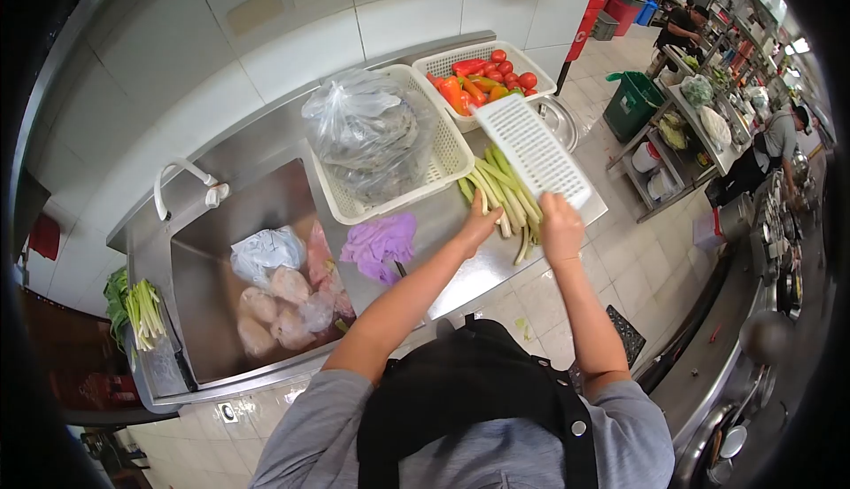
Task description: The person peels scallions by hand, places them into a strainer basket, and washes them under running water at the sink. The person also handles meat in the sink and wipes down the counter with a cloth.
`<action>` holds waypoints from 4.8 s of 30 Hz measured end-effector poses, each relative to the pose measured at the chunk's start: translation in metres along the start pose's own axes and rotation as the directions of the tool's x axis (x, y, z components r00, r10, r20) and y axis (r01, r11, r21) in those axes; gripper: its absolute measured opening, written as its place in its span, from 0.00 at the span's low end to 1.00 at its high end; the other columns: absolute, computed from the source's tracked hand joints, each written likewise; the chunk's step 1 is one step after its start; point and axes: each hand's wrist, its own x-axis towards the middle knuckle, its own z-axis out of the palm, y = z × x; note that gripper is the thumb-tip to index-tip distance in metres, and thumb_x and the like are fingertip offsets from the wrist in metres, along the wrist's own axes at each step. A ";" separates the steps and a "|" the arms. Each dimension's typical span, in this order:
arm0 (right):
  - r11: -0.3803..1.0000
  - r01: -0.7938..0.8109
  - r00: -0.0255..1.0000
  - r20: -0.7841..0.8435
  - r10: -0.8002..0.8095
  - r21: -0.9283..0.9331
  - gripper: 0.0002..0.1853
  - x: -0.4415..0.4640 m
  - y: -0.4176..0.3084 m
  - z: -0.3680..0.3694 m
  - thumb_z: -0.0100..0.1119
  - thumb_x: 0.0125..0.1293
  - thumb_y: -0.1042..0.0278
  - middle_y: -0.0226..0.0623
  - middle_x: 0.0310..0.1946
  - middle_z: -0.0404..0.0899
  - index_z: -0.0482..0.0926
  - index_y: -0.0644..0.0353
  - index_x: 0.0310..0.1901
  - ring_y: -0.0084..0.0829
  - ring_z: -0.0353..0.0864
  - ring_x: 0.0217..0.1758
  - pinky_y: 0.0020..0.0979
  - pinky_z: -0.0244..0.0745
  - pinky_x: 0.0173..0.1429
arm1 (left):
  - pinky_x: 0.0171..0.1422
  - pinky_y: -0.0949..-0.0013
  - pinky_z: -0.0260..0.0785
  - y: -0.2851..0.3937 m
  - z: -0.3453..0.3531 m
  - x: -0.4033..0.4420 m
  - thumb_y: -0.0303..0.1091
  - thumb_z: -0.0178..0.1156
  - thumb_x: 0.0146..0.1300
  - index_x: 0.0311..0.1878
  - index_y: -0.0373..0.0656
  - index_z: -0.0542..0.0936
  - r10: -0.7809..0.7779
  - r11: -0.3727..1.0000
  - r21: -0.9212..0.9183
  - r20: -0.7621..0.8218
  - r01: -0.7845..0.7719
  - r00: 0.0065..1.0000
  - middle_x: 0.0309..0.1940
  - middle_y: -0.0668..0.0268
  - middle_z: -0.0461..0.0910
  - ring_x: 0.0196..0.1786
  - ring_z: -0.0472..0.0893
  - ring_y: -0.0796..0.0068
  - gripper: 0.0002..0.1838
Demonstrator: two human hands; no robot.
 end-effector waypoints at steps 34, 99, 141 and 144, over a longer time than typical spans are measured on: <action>-0.254 -0.826 0.551 0.621 -0.558 0.504 0.09 -0.095 -0.525 -0.102 0.52 0.47 0.83 0.28 0.28 0.74 0.71 0.59 0.31 0.19 0.70 0.31 0.23 0.66 0.39 | 0.67 0.56 0.60 -0.094 -0.259 -0.664 0.69 0.42 0.64 0.75 0.53 0.41 0.356 0.809 0.126 -0.883 -0.574 0.307 0.70 0.56 0.55 0.68 0.63 0.61 0.45; 0.755 -0.408 0.843 0.530 0.096 0.512 0.24 -0.007 -0.928 0.072 0.62 0.58 0.63 0.54 0.46 0.79 0.73 0.56 0.56 0.51 0.78 0.51 0.44 0.72 0.54 | 0.68 0.49 0.53 -0.035 -0.881 -0.729 0.52 0.68 0.50 0.74 0.44 0.43 0.334 0.769 0.550 -0.781 0.327 0.528 0.64 0.42 0.56 0.66 0.60 0.44 0.56; 0.759 -0.364 0.598 0.760 -0.254 0.540 0.42 -0.110 -1.156 0.005 0.52 0.54 0.32 0.51 0.53 0.69 0.73 0.69 0.54 0.47 0.64 0.61 0.48 0.57 0.63 | 0.58 0.64 0.68 -0.041 -0.890 -0.738 0.39 0.63 0.61 0.65 0.36 0.61 0.102 0.822 -0.321 -0.729 -0.470 0.677 0.56 0.57 0.71 0.56 0.74 0.66 0.33; 0.711 -0.431 0.555 0.785 -0.277 0.556 0.43 -0.114 -1.158 0.002 0.55 0.51 0.33 0.57 0.54 0.69 0.73 0.72 0.52 0.52 0.68 0.60 0.48 0.63 0.62 | 0.58 0.65 0.69 -0.041 -0.893 -0.745 0.41 0.60 0.64 0.65 0.38 0.63 0.159 0.799 -0.337 -0.680 -0.498 0.716 0.55 0.61 0.73 0.56 0.75 0.69 0.31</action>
